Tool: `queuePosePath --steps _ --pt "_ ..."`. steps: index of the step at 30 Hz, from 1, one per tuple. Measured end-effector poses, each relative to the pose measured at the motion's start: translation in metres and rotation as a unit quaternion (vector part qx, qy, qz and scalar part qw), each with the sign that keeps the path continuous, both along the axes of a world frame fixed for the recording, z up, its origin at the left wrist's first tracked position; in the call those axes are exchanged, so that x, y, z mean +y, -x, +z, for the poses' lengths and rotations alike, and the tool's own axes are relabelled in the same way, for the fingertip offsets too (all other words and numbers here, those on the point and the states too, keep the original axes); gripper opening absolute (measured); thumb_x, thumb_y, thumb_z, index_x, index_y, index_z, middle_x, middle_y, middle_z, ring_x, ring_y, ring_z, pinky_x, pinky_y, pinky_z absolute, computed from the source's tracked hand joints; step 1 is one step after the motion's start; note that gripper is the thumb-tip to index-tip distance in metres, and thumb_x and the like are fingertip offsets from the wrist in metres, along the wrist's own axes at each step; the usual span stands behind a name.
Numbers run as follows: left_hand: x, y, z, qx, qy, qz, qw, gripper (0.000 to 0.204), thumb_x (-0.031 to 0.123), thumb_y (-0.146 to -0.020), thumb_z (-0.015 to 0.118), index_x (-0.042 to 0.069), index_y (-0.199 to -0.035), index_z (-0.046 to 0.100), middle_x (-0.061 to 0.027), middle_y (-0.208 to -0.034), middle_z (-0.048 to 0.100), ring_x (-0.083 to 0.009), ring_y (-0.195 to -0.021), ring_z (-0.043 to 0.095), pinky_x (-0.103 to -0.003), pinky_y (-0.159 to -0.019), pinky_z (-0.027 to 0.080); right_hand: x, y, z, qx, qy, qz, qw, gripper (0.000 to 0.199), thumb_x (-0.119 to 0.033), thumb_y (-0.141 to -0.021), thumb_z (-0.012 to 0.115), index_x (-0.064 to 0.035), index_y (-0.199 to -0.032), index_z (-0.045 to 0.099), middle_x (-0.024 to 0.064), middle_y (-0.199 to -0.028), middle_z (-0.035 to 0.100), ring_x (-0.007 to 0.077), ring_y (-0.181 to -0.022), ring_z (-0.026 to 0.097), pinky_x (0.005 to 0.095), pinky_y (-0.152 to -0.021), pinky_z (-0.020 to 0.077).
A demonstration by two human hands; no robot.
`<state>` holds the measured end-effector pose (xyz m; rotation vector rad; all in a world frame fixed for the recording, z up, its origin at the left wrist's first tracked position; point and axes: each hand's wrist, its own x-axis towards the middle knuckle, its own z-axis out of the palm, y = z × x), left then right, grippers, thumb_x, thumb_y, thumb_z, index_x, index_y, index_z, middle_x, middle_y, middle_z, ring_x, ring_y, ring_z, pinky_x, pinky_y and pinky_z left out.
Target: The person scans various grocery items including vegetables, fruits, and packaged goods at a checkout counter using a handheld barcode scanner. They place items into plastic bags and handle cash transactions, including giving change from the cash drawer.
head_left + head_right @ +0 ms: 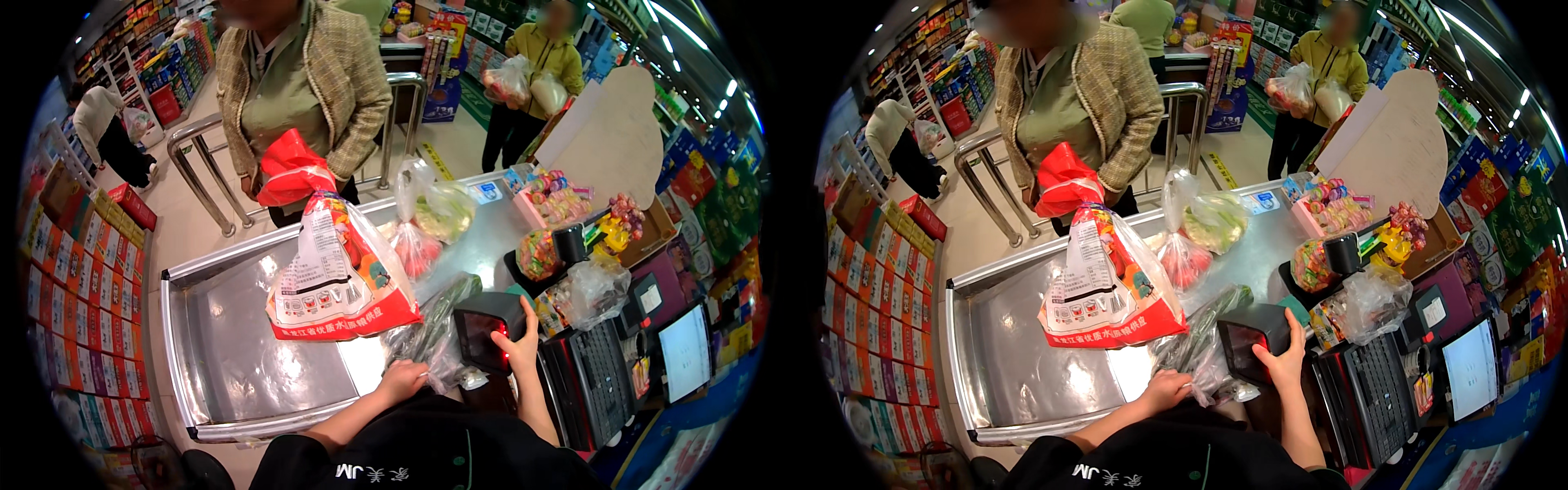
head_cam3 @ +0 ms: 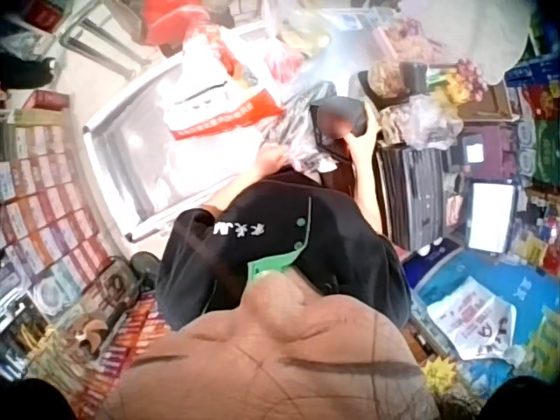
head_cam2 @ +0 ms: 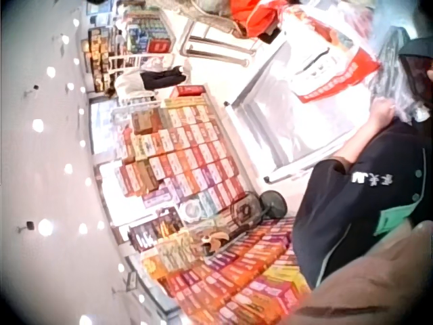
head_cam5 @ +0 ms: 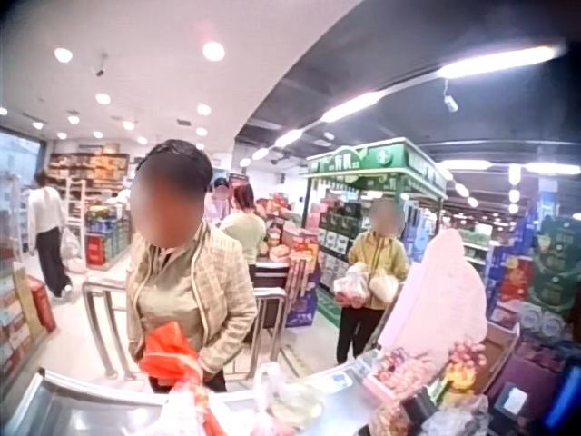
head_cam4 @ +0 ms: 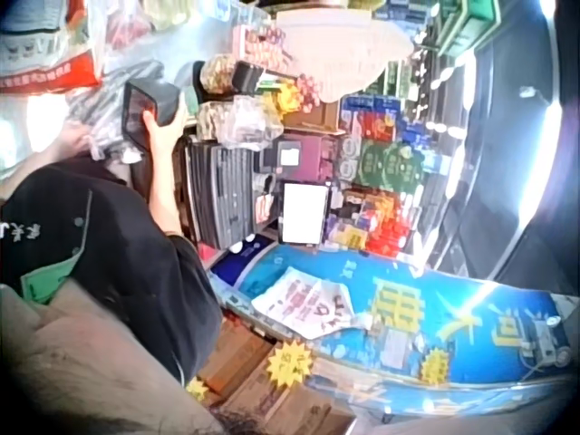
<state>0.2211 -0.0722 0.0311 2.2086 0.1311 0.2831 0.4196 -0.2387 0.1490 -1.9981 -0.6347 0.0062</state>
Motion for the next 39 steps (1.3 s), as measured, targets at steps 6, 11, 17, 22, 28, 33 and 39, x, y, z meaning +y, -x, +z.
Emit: queuePosePath --steps 6,11,17,22,28,33,39 --pt "-0.006 -0.007 -0.029 -0.016 0.009 -0.026 0.999 0.011 0.017 -0.085 0.057 0.012 -0.094 0.061 -0.0063 -0.082 0.06 -0.0255 -0.083 0.055 -0.039 -0.074 0.036 0.0 0.0 -0.005 0.02 -0.011 0.001 1.0 0.086 -0.018 -0.058 0.081 -0.0057 -0.135 0.044 0.013 -0.128 0.048 0.0292 -0.119 0.045 0.0387 -0.103 0.0336" --pt "-0.014 -0.042 -0.032 -0.02 0.065 -0.055 0.996 0.011 0.017 -0.088 0.052 0.01 -0.093 0.06 -0.0085 -0.085 0.06 -0.0272 -0.084 0.054 -0.04 -0.075 0.037 0.008 -0.003 0.003 0.031 -0.046 0.009 0.998 0.087 -0.016 -0.059 0.081 -0.0053 -0.136 0.043 0.0139 -0.127 0.047 0.0293 -0.118 0.045 0.0389 -0.103 0.0332" --pt "0.002 -0.061 -0.014 0.054 0.308 0.014 0.95 0.021 0.023 -0.084 0.067 0.004 -0.092 0.063 -0.0076 -0.078 0.062 -0.0143 -0.078 0.06 -0.031 -0.072 0.047 0.023 -0.008 0.009 0.016 -0.051 0.036 0.998 0.087 -0.016 -0.059 0.081 -0.0052 -0.136 0.042 0.0141 -0.126 0.046 0.0297 -0.118 0.045 0.0388 -0.103 0.0334" --pt "0.074 -0.012 0.037 -0.01 0.355 0.086 0.931 0.022 0.012 -0.085 0.065 0.003 -0.105 0.063 -0.0056 -0.096 0.062 -0.0139 -0.086 0.06 -0.028 -0.077 0.048 0.036 -0.002 0.001 0.012 -0.036 0.04 0.998 0.087 -0.017 -0.058 0.082 -0.0062 -0.135 0.043 0.0132 -0.126 0.046 0.0296 -0.118 0.045 0.0392 -0.103 0.0331" --pt "0.181 0.057 0.064 -0.075 0.099 0.447 0.886 0.038 0.011 -0.078 0.069 0.006 -0.115 0.059 -0.0095 -0.108 0.058 -0.021 -0.1 0.056 -0.032 -0.085 0.046 0.047 0.008 -0.003 -0.028 0.034 0.044 0.998 0.089 -0.02 -0.056 0.082 -0.0105 -0.136 0.043 0.0119 -0.129 0.044 0.0299 -0.121 0.042 0.0425 -0.102 0.0304" --pt "0.224 0.032 0.052 -0.021 -0.043 0.435 0.899 0.075 0.033 -0.065 0.079 0.006 -0.128 0.048 -0.0148 -0.123 0.05 -0.0306 -0.114 0.049 -0.039 -0.097 0.038 0.052 0.012 -0.001 -0.037 0.065 0.035 0.997 0.09 -0.022 -0.056 0.082 -0.0124 -0.137 0.042 0.0123 -0.129 0.044 0.0307 -0.122 0.041 0.0454 -0.103 0.0277" --pt "0.241 -0.001 0.067 0.147 -0.075 0.4 0.902 0.082 0.042 -0.06 0.081 0.003 -0.126 0.05 -0.0178 -0.118 0.057 -0.0329 -0.112 0.053 -0.039 -0.092 0.044 0.058 0.021 0.001 -0.079 0.088 0.009 0.993 0.087 -0.017 -0.056 0.08 -0.0088 -0.135 0.044 0.0135 -0.125 0.046 0.0306 -0.118 0.045 0.0406 -0.102 0.0341"
